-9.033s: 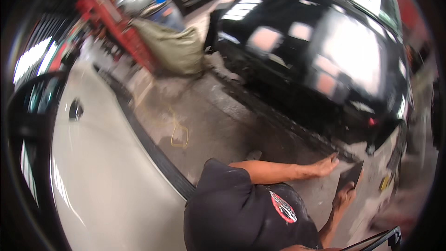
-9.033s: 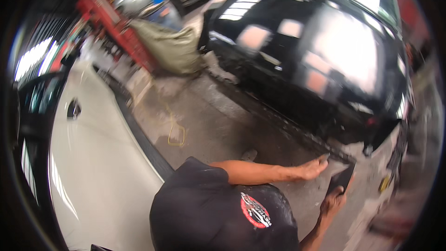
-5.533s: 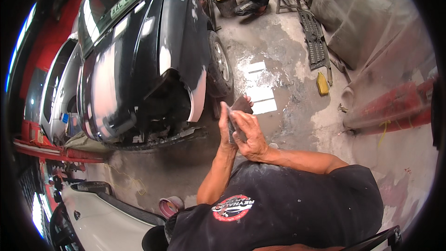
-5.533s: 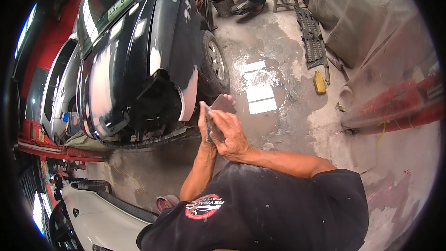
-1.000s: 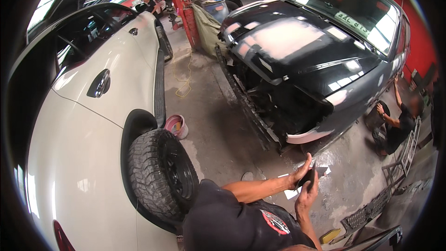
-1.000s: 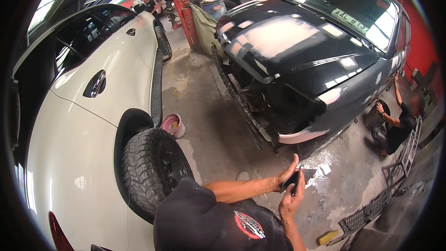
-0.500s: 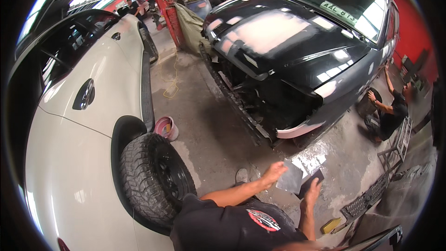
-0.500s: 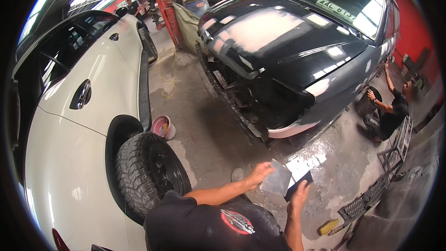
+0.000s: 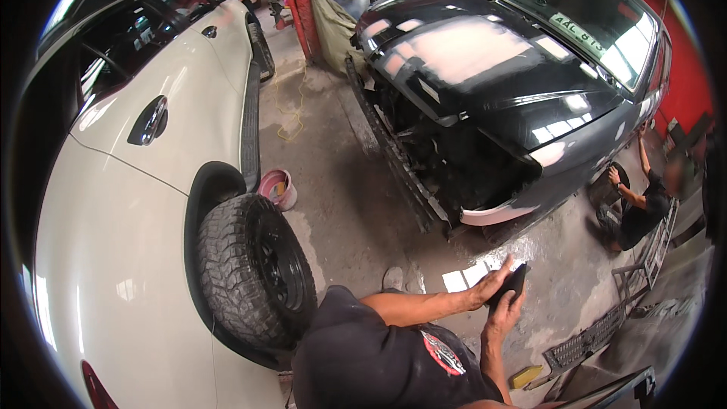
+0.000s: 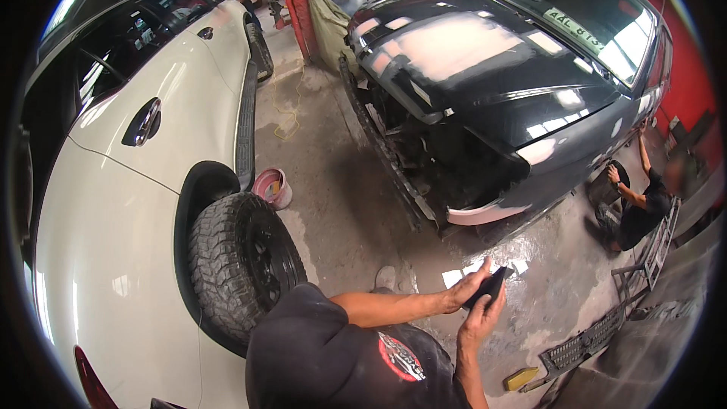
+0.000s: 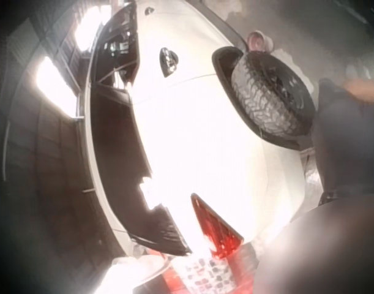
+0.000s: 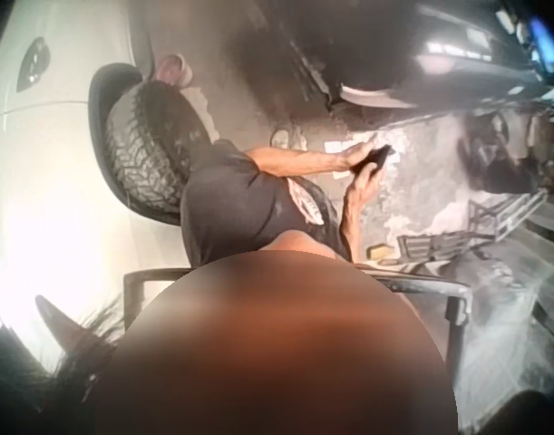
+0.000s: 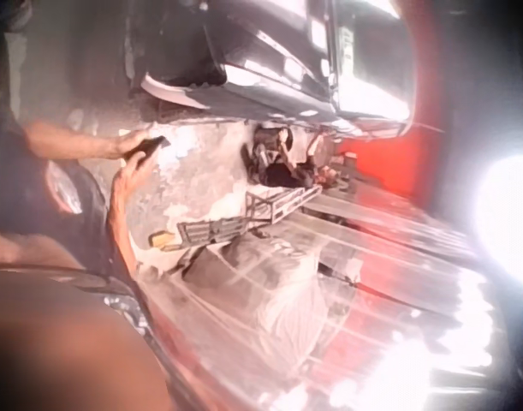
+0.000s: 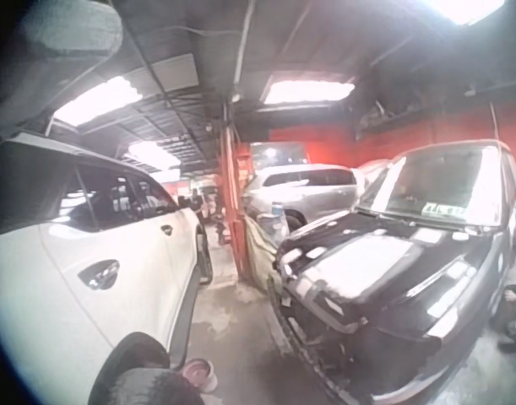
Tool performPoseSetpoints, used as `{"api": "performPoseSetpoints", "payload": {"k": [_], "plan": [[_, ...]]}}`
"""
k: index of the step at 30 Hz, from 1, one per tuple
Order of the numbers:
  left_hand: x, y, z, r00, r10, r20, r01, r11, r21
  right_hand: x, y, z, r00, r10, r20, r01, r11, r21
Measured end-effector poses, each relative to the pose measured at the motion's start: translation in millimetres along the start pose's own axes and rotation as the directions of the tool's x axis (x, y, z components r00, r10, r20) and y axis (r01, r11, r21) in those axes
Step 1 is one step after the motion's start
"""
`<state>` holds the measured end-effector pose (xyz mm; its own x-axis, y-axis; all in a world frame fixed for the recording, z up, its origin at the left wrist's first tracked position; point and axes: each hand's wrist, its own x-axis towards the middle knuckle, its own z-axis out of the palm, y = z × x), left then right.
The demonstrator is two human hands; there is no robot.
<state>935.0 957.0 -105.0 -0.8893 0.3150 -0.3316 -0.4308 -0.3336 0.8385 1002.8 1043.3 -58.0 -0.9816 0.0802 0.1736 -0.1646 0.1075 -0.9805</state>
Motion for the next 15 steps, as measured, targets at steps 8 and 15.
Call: {"api": "performPoseSetpoints", "payload": {"k": [8,15], "plan": [[-22.2,42.0,8.9,0.977,0.123,0.173,-0.132,0.990,0.042,-12.7,11.9,1.3,0.992,0.097,-0.084,-0.098,0.995,-0.010],[-53.8,30.0,21.7,0.954,0.124,0.272,-0.281,0.685,0.672,26.8,56.9,-38.6,0.917,0.323,-0.234,-0.311,0.946,0.090]]}}
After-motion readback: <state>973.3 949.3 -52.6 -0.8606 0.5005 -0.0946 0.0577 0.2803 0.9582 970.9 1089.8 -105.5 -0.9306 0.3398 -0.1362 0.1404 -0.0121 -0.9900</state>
